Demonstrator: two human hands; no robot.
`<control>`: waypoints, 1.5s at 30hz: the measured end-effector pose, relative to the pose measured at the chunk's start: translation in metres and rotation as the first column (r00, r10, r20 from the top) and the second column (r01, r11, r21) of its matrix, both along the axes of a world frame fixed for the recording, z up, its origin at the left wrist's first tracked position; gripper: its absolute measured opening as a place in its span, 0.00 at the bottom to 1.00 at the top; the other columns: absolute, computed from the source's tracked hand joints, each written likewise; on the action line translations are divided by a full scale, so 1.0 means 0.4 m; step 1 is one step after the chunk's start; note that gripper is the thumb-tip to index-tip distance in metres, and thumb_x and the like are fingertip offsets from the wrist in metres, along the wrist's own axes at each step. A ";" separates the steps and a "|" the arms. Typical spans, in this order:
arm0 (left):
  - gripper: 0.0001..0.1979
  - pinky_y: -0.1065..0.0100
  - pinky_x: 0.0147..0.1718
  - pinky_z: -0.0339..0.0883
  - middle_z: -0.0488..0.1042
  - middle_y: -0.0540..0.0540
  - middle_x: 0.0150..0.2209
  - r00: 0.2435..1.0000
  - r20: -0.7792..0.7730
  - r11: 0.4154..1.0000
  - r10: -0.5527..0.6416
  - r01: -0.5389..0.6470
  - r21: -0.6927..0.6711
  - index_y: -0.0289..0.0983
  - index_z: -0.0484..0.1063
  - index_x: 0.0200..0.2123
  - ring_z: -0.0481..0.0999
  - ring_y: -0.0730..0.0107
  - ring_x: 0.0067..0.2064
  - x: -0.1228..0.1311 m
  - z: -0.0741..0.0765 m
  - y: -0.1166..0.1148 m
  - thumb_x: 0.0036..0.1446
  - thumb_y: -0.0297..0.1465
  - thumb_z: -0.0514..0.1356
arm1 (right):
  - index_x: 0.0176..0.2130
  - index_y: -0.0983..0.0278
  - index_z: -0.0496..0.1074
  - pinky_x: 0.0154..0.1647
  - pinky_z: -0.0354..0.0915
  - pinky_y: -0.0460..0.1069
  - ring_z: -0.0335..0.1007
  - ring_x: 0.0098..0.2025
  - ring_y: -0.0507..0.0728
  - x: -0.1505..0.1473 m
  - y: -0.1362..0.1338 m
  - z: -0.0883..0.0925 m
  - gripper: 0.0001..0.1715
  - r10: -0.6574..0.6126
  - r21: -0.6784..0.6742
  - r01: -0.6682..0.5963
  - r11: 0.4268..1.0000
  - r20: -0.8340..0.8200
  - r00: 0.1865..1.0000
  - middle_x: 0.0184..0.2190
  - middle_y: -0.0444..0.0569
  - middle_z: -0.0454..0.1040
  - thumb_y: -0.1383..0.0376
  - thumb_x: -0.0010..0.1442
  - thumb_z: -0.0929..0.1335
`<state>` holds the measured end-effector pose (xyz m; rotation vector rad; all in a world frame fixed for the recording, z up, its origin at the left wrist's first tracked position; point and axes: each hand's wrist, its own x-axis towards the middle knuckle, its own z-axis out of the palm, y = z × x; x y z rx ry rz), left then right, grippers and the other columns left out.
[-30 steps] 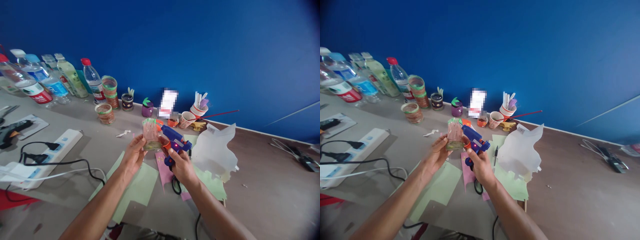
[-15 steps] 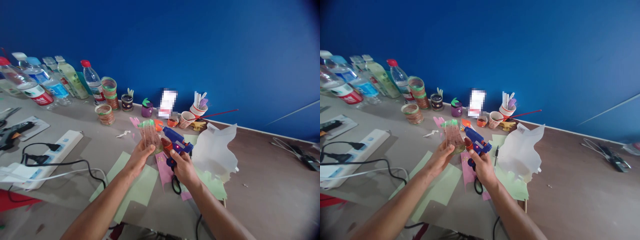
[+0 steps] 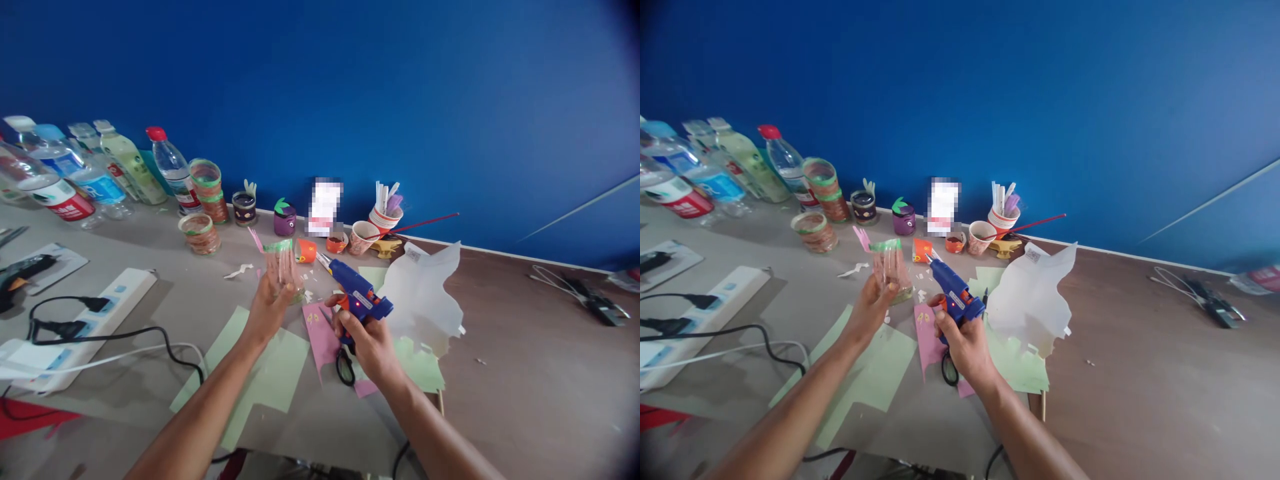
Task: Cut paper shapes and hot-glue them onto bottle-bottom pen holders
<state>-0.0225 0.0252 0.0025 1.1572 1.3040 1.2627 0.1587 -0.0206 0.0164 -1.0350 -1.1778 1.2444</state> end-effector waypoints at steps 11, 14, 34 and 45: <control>0.23 0.57 0.54 0.61 0.77 0.44 0.47 0.952 0.305 0.997 -0.022 0.043 -0.065 0.38 0.72 0.48 0.72 0.53 0.54 0.006 -0.025 -0.001 0.49 0.38 0.63 | 0.44 0.63 0.68 0.26 0.56 0.47 0.54 0.24 0.50 0.011 -0.007 -0.026 0.14 0.077 0.009 -0.077 0.997 0.013 0.997 0.25 0.40 0.60 0.57 0.62 0.65; 0.21 0.57 0.53 0.61 0.77 0.43 0.46 0.951 0.306 0.995 -0.038 0.064 -0.073 0.37 0.72 0.46 0.73 0.54 0.52 0.005 -0.024 -0.001 0.49 0.39 0.63 | 0.46 0.61 0.66 0.27 0.56 0.47 0.53 0.24 0.50 0.024 -0.018 -0.041 0.13 0.107 0.025 -0.108 0.994 0.033 0.994 0.26 0.40 0.60 0.59 0.63 0.65; 0.33 0.57 0.50 0.64 0.71 0.37 0.51 0.999 0.044 0.997 -0.017 0.020 -0.068 0.36 0.60 0.50 0.72 0.53 0.53 0.011 -0.020 0.000 0.43 0.39 0.69 | 0.52 0.60 0.65 0.36 0.64 0.49 0.64 0.34 0.55 0.035 -0.046 -0.052 0.16 0.086 0.109 -0.116 0.987 0.247 0.965 0.37 0.49 0.69 0.61 0.64 0.63; 0.28 0.56 0.53 0.61 0.71 0.37 0.53 0.998 0.040 0.998 -0.053 0.055 -0.043 0.35 0.64 0.52 0.68 0.52 0.56 0.012 0.004 -0.005 0.52 0.43 0.62 | 0.48 0.60 0.66 0.33 0.64 0.49 0.63 0.31 0.53 0.032 -0.047 -0.050 0.12 0.096 0.075 -0.111 0.991 0.176 0.980 0.37 0.48 0.68 0.61 0.64 0.64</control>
